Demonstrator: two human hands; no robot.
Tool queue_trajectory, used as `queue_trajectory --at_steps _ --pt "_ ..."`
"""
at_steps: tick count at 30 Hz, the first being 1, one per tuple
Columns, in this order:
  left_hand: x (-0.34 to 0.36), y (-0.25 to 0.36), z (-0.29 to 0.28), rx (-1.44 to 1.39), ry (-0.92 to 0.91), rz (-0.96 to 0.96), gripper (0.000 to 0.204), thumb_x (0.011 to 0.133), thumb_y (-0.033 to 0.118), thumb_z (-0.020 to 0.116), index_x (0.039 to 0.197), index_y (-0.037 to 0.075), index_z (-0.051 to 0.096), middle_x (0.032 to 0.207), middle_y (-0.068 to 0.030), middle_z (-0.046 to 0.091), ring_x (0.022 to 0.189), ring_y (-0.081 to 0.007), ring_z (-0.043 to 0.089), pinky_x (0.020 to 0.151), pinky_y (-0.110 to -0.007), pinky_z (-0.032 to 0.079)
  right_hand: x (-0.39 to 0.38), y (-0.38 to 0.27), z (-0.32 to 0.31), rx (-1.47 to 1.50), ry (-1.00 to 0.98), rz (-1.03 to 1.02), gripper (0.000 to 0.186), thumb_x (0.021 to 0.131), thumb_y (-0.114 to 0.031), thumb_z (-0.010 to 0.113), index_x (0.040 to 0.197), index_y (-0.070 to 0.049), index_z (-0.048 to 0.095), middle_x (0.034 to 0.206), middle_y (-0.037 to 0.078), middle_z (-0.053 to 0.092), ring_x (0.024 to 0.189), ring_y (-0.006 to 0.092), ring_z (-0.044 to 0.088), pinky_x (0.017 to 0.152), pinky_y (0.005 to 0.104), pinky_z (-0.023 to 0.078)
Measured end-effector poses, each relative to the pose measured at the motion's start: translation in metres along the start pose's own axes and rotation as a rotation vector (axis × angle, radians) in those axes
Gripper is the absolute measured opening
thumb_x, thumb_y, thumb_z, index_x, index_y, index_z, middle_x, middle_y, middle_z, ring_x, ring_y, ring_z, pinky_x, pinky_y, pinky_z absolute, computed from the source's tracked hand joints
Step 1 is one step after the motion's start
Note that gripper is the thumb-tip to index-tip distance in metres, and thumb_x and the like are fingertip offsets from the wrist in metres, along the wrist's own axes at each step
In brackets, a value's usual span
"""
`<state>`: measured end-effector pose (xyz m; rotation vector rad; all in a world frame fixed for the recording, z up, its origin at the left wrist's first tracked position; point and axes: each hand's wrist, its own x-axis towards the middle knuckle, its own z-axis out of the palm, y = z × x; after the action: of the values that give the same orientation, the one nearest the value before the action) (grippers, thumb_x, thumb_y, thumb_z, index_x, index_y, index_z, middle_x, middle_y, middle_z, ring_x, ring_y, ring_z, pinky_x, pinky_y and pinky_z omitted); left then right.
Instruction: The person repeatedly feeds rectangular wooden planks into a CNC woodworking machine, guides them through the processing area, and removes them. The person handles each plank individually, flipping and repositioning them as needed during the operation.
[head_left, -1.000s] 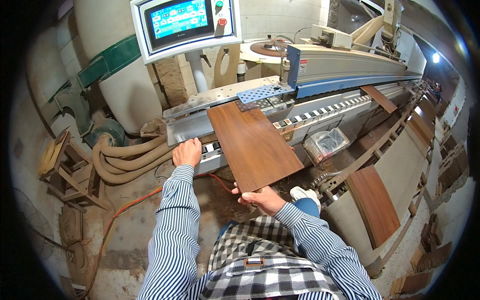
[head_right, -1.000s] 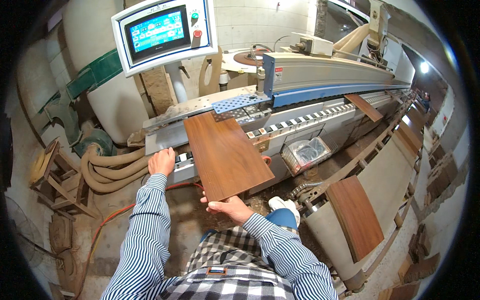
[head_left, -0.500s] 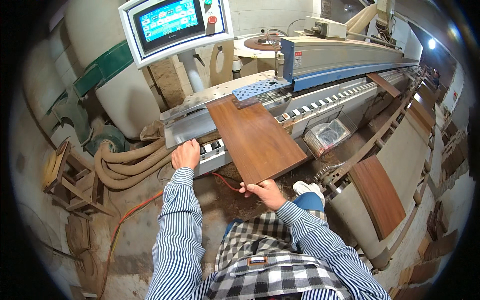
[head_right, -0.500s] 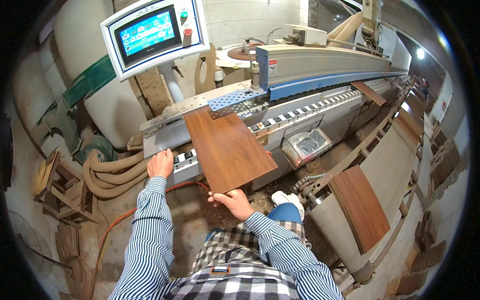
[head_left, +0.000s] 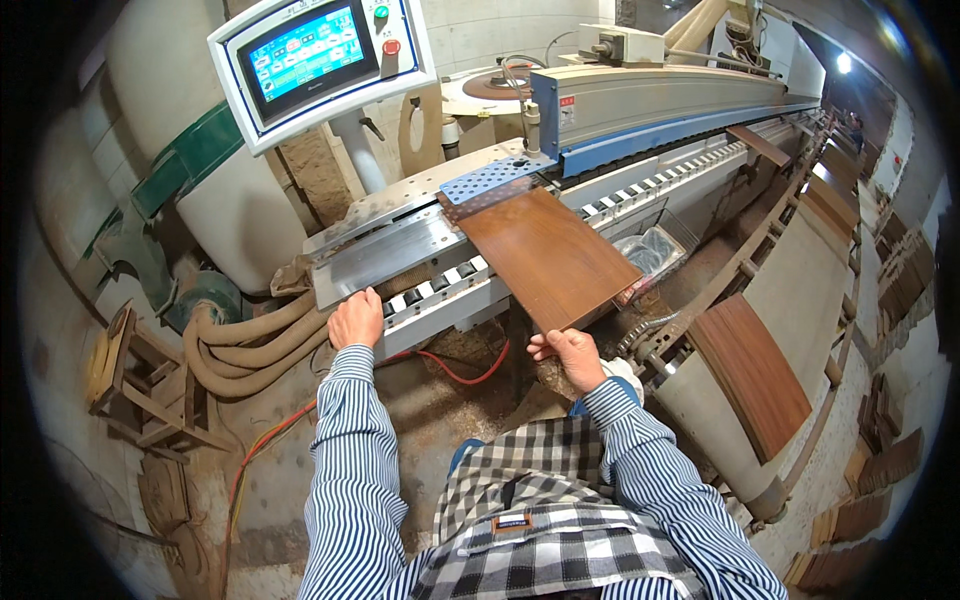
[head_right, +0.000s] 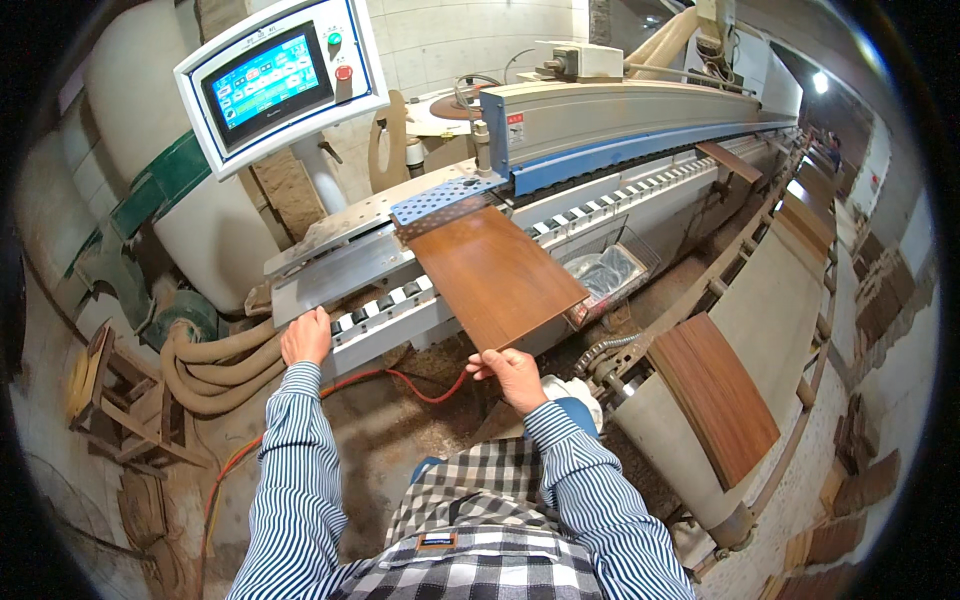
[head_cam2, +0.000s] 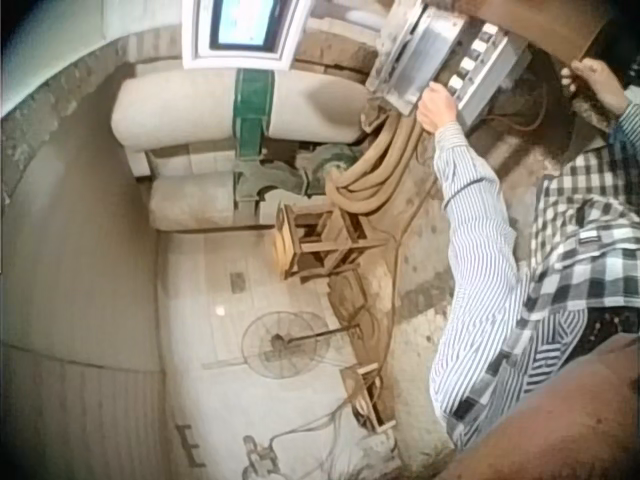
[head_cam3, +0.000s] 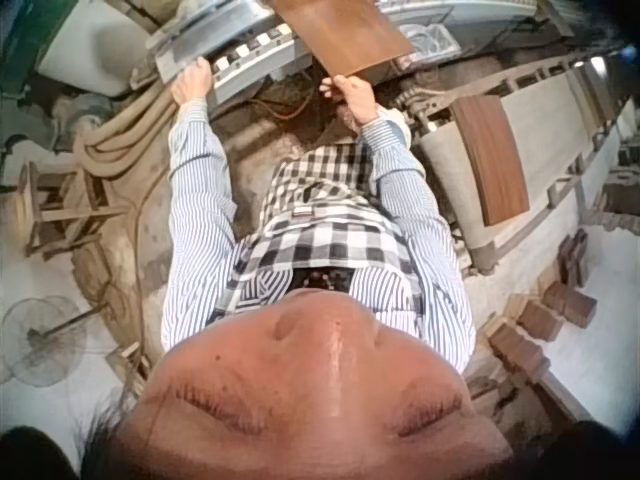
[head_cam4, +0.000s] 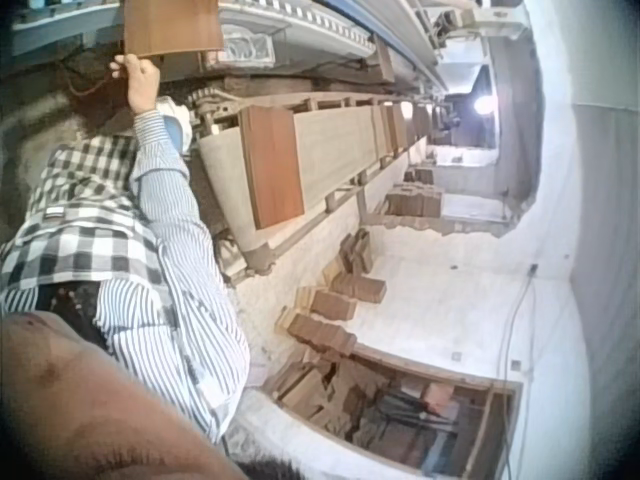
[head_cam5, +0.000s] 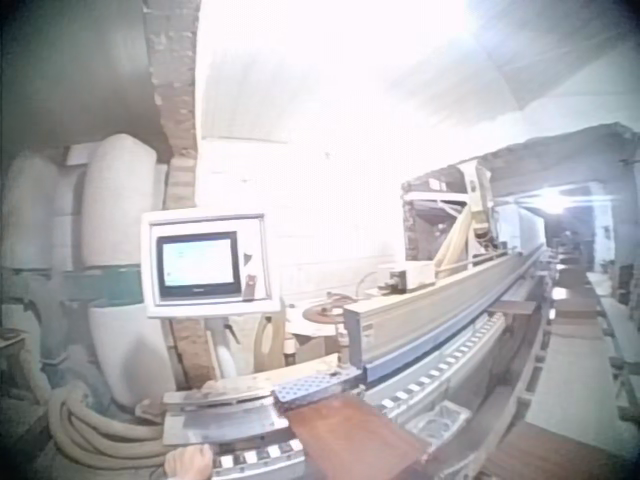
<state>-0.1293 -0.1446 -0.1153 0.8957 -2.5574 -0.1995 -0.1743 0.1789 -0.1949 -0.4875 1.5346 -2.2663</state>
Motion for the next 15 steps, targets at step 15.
queue_trajectory --at_steps 15 --pt "0.005 -0.002 0.008 0.115 -0.053 0.027 0.052 0.088 0.038 0.027 0.081 0.004 0.066 0.083 -0.0207 0.063 0.079 -0.0372 0.061 0.073 -0.047 0.047 -0.014 -0.034 -0.075 -0.01 0.458 -0.023 0.054 0.088 -0.051 0.041 0.095 -0.001 0.059 0.067 0.005 0.06 0.059 0.0108 0.055 0.058 0.0225 0.045"
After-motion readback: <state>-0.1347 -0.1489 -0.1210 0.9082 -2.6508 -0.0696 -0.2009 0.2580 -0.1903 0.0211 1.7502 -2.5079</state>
